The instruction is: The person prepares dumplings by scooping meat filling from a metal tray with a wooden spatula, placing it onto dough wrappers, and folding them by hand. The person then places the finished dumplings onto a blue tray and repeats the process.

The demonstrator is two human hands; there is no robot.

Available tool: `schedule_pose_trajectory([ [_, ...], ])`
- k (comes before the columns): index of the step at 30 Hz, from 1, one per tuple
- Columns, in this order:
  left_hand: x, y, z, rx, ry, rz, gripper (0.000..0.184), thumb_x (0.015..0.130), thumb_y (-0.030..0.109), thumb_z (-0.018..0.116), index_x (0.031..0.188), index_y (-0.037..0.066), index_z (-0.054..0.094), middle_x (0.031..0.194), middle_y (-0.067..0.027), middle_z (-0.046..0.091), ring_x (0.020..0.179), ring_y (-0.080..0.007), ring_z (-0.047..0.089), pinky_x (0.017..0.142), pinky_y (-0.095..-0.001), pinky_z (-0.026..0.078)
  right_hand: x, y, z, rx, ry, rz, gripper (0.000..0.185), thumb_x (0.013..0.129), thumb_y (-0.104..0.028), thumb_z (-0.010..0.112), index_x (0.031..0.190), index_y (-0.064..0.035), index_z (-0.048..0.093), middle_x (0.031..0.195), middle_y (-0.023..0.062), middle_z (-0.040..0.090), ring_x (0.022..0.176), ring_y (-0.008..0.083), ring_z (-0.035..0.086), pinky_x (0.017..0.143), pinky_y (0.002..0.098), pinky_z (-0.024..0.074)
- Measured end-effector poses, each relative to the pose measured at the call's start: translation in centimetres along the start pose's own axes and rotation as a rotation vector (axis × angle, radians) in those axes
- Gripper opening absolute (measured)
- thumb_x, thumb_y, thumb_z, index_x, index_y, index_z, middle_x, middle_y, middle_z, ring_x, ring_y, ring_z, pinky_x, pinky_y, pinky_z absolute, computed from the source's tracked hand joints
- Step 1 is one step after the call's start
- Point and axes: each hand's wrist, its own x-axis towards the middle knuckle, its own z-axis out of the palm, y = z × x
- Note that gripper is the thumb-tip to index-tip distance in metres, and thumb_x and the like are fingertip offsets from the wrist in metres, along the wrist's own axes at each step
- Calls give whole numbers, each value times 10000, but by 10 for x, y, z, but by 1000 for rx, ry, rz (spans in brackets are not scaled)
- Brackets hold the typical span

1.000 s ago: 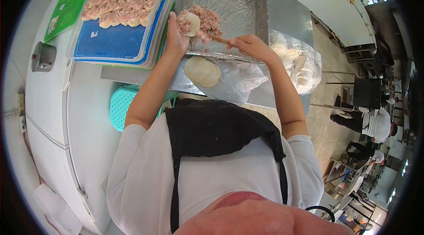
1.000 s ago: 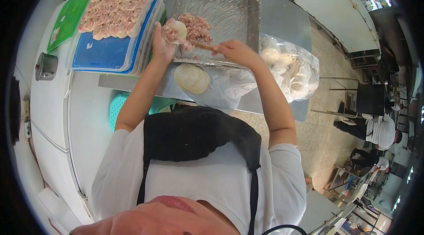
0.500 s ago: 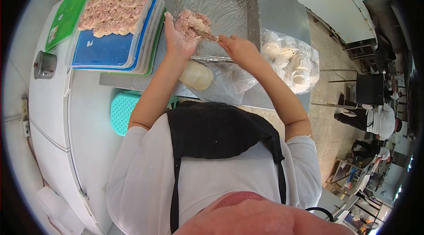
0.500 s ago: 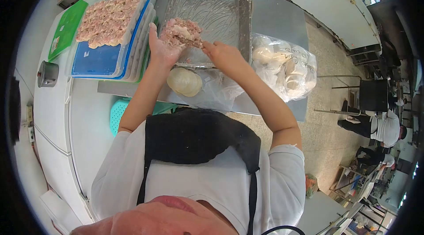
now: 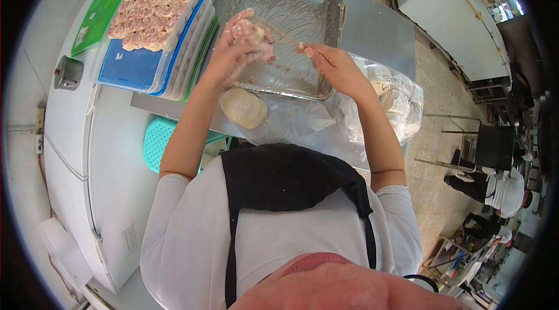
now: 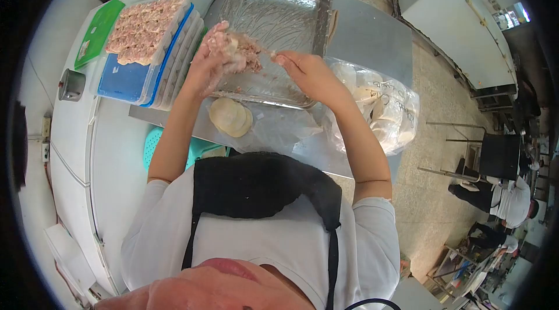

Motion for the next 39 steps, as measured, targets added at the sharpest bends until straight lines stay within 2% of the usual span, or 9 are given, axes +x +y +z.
schedule_pose_trajectory([
  [2, -6, 5, 4, 410, -128, 93, 631, 814, 89, 671, 1359, 25, 361, 1236, -139, 525, 1112, -200, 536, 943, -344, 458, -1, -10, -15, 17, -110, 52, 345, 977, -299, 488, 1139, -30, 632, 826, 133, 657, 732, 184, 600, 717, 313, 479],
  [10, 5, 40, 4, 999, -584, 125, 411, 699, 48, 736, 1095, 23, 626, 973, -38, 637, 937, -129, 577, 831, -274, 472, 15, 11, 7, 34, -256, -123, 349, 962, -290, 526, 1173, -27, 617, 982, 167, 680, 837, 214, 633, 786, 313, 481],
  [14, 1, 14, -16, 1277, -438, 170, 408, 714, 83, 731, 1097, 6, 613, 973, -51, 637, 877, -131, 589, 754, -260, 489, 47, 58, 17, -71, -269, -178, 342, 939, -283, 560, 1184, -51, 616, 1003, 163, 673, 851, 251, 657, 775, 336, 493],
  [16, 10, -7, -37, 1017, -72, -192, 426, 738, 154, 731, 1114, 1, 598, 955, -51, 636, 819, -141, 600, 675, -252, 500, 50, 56, 19, -156, -229, -240, 330, 931, -278, 566, 1182, -70, 621, 970, 147, 676, 845, 266, 660, 758, 360, 501],
  [20, 15, -11, -49, 973, -9, -114, 477, 764, 224, 727, 1158, 2, 576, 934, -40, 625, 800, -126, 592, 623, -238, 495, 48, 37, 46, -531, 89, -353, 195, 925, -242, 506, 1039, -139, 627, 823, 133, 629, 774, 321, 641, 631, 437, 506],
  [25, -1, 7, -35, 920, -17, -257, 584, 747, 225, 742, 1269, 83, 521, 946, -50, 631, 761, -93, 577, 640, -261, 493, 62, 110, 48, -821, -89, -191, 191, 932, -241, 474, 960, -102, 603, 800, 129, 625, 759, 339, 637, 629, 456, 503],
  [29, -21, 34, -9, 901, -87, -76, 620, 751, 234, 754, 1289, 61, 499, 1079, -70, 620, 930, -148, 584, 776, -274, 487, 41, 74, 6, -502, -56, -22, 294, 939, -278, 498, 1064, -49, 635, 952, 170, 667, 865, 355, 648, 741, 426, 507],
  [31, -24, 32, -5, 995, -73, 260, 532, 737, 205, 754, 1212, 85, 549, 989, -96, 635, 863, -193, 593, 788, -326, 489, 32, 50, -7, -294, 5, 12, 333, 941, -295, 513, 1108, -36, 639, 1013, 182, 670, 903, 349, 653, 784, 404, 506],
  [39, -25, 70, 17, 1368, -423, 75, 602, 704, 253, 798, 1222, 46, 570, 1248, -149, 585, 1158, -281, 548, 1003, -361, 401, 15, -9, 15, -44, -196, -165, 347, 935, -286, 578, 1186, -50, 623, 1033, 123, 697, 923, 246, 652, 845, 277, 471],
])
